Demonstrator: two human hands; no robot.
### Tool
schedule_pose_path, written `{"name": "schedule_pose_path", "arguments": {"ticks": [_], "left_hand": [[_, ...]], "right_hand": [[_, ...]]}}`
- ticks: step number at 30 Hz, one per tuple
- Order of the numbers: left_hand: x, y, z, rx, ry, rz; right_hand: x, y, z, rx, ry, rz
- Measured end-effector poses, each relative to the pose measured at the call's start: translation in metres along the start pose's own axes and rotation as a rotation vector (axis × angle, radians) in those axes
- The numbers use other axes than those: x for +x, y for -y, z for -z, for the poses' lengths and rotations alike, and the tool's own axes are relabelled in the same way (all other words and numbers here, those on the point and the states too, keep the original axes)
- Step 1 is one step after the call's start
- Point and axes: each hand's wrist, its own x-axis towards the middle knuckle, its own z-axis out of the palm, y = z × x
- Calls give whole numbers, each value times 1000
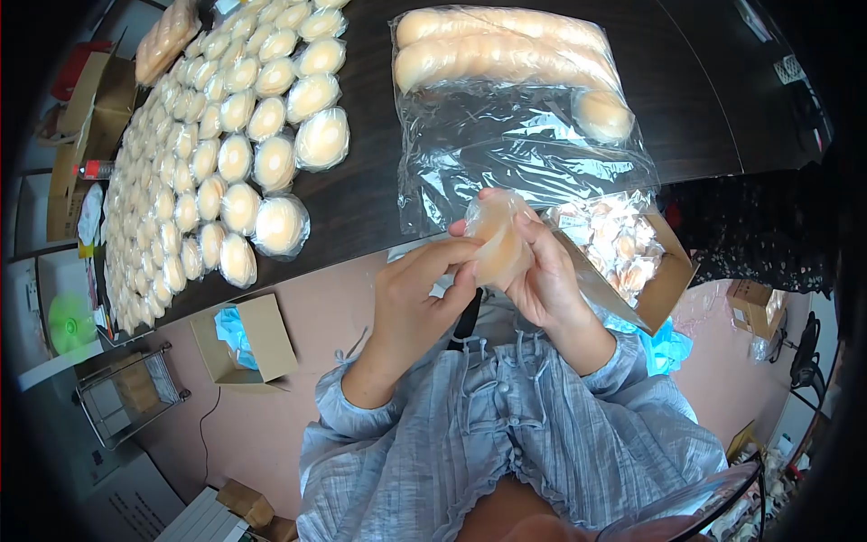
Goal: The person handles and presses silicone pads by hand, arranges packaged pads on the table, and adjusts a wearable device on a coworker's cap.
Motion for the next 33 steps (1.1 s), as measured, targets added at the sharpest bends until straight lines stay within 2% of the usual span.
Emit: {"name": "schedule_pose_path", "arguments": {"ticks": [3, 7, 13, 17, 18, 22, 27, 33], "left_hand": [[-1, -1, -5, 91, -61, -15], [3, -6, -6, 339, -51, -282], [0, -7, -2, 377, 26, -254], [-7, -4, -2, 153, -86, 16], [-6, -4, -3, 154, -87, 16], [-6, -4, -9, 331, -308, -130], [2, -15, -17, 453, -111, -249], [-1, -9, -14, 467, -55, -268]], "right_hand": [[0, -1, 0, 43, 1, -18], [0, -4, 4, 98, -20, -38], [0, -3, 5, 37, 6, -21], [-2, -2, -1, 32, -118, -14], [-2, -1, -2, 32, -117, -14], [-2, 0, -5, 30, -100, -14], [-2, -9, 1, 31, -24, 38], [-3, -9, 0, 35, 17, 37]]}}
